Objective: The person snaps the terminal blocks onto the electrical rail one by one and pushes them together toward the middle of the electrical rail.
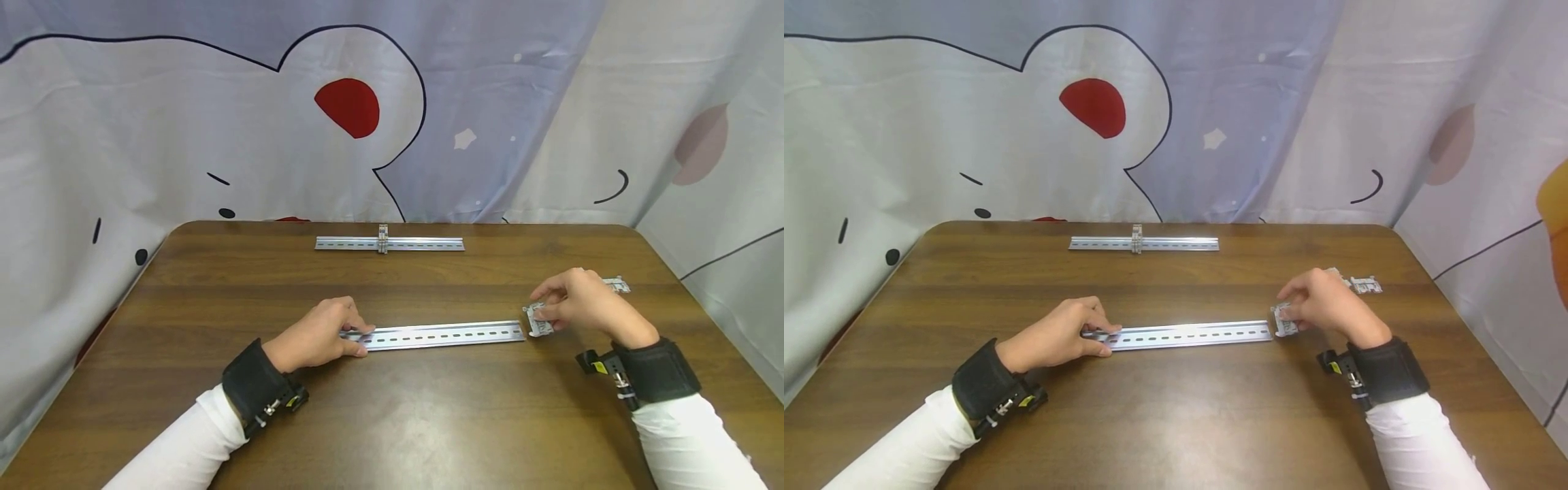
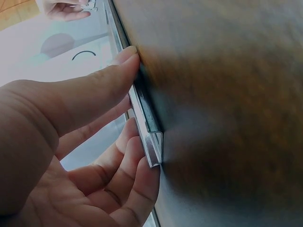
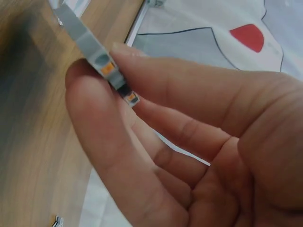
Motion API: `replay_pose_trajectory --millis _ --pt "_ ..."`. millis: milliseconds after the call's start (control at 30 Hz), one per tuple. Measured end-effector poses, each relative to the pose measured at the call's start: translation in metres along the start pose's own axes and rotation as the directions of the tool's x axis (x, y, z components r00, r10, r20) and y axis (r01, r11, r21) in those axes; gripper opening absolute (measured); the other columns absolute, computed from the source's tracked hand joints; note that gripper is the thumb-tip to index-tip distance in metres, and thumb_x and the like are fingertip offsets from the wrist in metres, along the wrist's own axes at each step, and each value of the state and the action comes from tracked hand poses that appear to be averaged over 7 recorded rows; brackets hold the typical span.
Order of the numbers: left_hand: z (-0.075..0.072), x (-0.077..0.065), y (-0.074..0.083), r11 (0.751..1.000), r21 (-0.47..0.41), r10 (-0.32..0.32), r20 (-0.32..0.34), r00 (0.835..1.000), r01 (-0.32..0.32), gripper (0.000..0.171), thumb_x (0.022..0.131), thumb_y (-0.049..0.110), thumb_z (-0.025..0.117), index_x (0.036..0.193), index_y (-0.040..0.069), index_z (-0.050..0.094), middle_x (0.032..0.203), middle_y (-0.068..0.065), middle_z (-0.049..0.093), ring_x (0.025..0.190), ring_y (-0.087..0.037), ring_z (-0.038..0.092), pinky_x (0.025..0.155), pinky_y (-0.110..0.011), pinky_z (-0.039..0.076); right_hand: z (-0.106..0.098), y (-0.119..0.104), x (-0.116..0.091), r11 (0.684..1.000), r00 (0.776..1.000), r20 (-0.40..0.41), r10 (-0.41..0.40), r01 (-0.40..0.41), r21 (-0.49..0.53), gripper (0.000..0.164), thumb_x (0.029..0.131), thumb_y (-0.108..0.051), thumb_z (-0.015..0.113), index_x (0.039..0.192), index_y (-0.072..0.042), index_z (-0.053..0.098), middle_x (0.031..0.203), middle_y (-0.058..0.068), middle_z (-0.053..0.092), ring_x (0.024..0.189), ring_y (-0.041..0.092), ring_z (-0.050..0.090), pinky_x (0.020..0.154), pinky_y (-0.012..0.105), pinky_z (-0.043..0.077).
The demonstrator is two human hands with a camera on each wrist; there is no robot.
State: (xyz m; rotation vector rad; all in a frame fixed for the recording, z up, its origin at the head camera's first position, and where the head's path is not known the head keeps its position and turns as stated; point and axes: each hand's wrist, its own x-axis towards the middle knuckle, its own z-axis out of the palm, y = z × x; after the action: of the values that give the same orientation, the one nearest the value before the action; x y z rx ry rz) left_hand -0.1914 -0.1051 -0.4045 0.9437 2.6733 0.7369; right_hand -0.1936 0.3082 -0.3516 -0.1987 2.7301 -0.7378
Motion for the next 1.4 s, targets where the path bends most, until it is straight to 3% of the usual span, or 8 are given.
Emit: replay_pose_trajectory --millis 333,467,667,900,1033,1200,1300,1400 --pt "0.000 0.000 0.000 1.000 0.004 -0.003 -0.003 1.000 0.003 0.037 0.077 0.022 0.084 0.111 0.010 0.077 0.092 -0.005 0.066 0.080 -0.018 0.058 0.065 -0.022 0.044 0.012 -0.012 -0.001 0.994 0.997 0.027 -0.073 0.075 -0.077 0.019 0.077 -0.012 0.081 0.093 -0.002 0.075 0.064 0.001 0.075 0.051 0.012 0.069 0.060 0.028 0.056" --pt "0.001 0.000 0.000 1.000 0.001 -0.011 0.003 1.000 0.011 0.037 0.077 0.022 0.084 0.112 0.011 0.077 0.092 -0.005 0.065 0.080 -0.018 0.058 0.065 -0.022 0.044 0.019 -0.015 0.000 0.985 0.995 -0.019 -0.093 0.089 -0.146 0.020 0.075 -0.010 0.081 0.093 -0.001 0.076 0.059 -0.002 0.073 0.046 0.010 0.067 0.064 0.030 0.055" --pt "0.002 0.000 0.000 1.000 0.003 0.008 -0.003 1.000 -0.008 0.037 0.077 0.021 0.084 0.112 0.009 0.077 0.091 -0.006 0.066 0.079 -0.018 0.058 0.064 -0.021 0.044 0.029 -0.023 0.000 0.971 0.988 -0.097 -0.120 0.096 -0.220 0.018 0.074 -0.003 0.074 0.090 0.002 0.078 0.057 0.001 0.072 0.041 0.006 0.062 0.057 0.029 0.052" --pt "0.000 0.001 0.001 1.000 0.000 0.008 -0.012 1.000 -0.008 0.035 0.076 0.020 0.084 0.109 0.009 0.078 0.092 -0.006 0.067 0.081 -0.019 0.061 0.066 -0.022 0.045 0.034 -0.031 0.002 0.932 0.956 -0.181 -0.231 0.164 -0.322 0.018 0.065 0.005 0.066 0.073 -0.004 0.080 0.067 0.006 0.076 0.055 0.011 0.059 0.051 0.027 0.047" --pt "-0.001 0.001 0.002 1.000 0.000 0.004 -0.005 1.000 -0.004 0.035 0.077 0.020 0.084 0.109 0.009 0.078 0.093 -0.006 0.067 0.081 -0.019 0.060 0.066 -0.023 0.046 0.037 -0.031 0.006 0.925 0.952 -0.177 -0.250 0.181 -0.334 0.023 0.064 0.009 0.060 0.063 -0.008 0.075 0.060 0.000 0.066 0.054 0.011 0.047 0.051 0.024 0.037" --pt "-0.003 0.000 0.000 1.000 0.009 -0.010 -0.006 1.000 0.010 0.036 0.076 0.021 0.085 0.109 0.010 0.078 0.092 -0.006 0.067 0.081 -0.018 0.060 0.066 -0.023 0.045 0.040 -0.036 0.014 0.931 0.965 -0.135 -0.224 0.171 -0.322 0.025 0.065 0.009 0.058 0.057 -0.011 0.071 0.058 -0.003 0.062 0.055 0.011 0.044 0.052 0.023 0.034" --pt "-0.003 0.001 0.001 1.000 0.012 -0.007 -0.009 1.000 0.008 0.038 0.075 0.021 0.085 0.110 0.010 0.077 0.092 -0.006 0.067 0.081 -0.019 0.060 0.066 -0.023 0.045 0.041 -0.041 0.019 0.939 0.980 -0.101 -0.173 0.133 -0.316 0.032 0.063 0.011 0.051 0.045 -0.015 0.050 0.049 -0.007 0.041 0.051 0.010 0.031 0.048 0.022 0.025" --pt "-0.002 0.002 0.002 1.000 0.010 0.002 -0.004 1.000 -0.002 0.038 0.076 0.022 0.085 0.111 0.010 0.077 0.093 -0.007 0.068 0.083 -0.020 0.061 0.067 -0.023 0.045 0.042 -0.044 0.019 0.942 0.992 -0.069 -0.108 0.080 -0.327 0.039 0.061 0.012 0.045 0.047 -0.021 0.029 0.052 -0.008 0.020 0.052 0.010 0.018 0.049 0.024 0.015"
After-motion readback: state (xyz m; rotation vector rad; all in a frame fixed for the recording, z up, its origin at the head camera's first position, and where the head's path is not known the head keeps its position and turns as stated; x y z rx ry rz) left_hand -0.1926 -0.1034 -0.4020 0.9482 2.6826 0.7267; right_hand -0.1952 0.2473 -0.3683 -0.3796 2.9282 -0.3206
